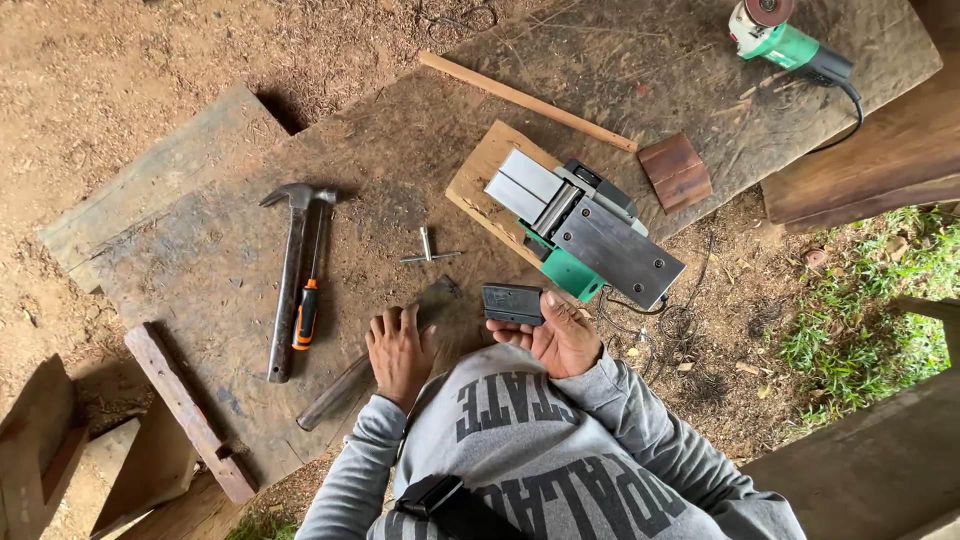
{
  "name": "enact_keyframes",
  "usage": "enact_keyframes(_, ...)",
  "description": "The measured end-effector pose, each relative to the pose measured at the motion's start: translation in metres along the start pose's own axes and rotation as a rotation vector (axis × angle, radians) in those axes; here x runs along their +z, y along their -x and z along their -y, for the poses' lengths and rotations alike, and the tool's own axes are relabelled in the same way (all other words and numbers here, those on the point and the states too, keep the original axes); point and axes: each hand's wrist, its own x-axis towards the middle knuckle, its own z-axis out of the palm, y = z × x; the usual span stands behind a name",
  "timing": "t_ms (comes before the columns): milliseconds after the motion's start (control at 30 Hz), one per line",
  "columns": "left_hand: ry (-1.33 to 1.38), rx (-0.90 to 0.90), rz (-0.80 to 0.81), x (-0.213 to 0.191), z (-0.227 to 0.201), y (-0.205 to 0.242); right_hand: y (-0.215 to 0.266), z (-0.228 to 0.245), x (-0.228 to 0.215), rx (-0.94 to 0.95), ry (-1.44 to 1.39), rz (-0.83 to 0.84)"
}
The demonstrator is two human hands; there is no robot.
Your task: Assembling or adjusting the components of an electric hand planer on a wooden workbench.
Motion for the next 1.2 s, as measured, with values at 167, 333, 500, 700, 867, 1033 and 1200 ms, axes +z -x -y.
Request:
enact_keyframes(167, -0.025, -0.044, 0.02, -0.001, 0.003, -0.009, 0.001, 0.003, 0.011, -0.015, 0.074, -0.059)
enact_keyframes(333, 0.129, -0.066, 0.099, 0.027, 0.024, -0.013, -0.001, -0.01, -0.021, -0.014, 0.179, -0.059)
enact_keyframes(500, 0.212, -0.09, 0.174, 0.017, 0.027, -0.01, -0.009, -0.032, -0.047, 0.014, 0.513, -0.101)
enact_keyframes(700, 0.493, -0.096, 0.345, -0.016, 0.039, -0.024, -0.031, -0.055, -0.068, -0.049, 0.994, -0.097)
enact_keyframes(867, 0.375, -0.108, 0.574, -0.044, 0.014, -0.048, -0.042, -0.072, -0.08, -0.149, 1.31, -0.075)
enact_keyframes(1033, -0.028, 0.005, 0.802, -0.039, -0.002, -0.069, -0.042, -0.069, -0.076, -0.272, 1.446, 0.053)
enact_keyframes(1200, -0.054, 0.103, 0.715, -0.029, -0.006, -0.075, -0.043, -0.071, -0.079, -0.292, 1.48, 0.084)
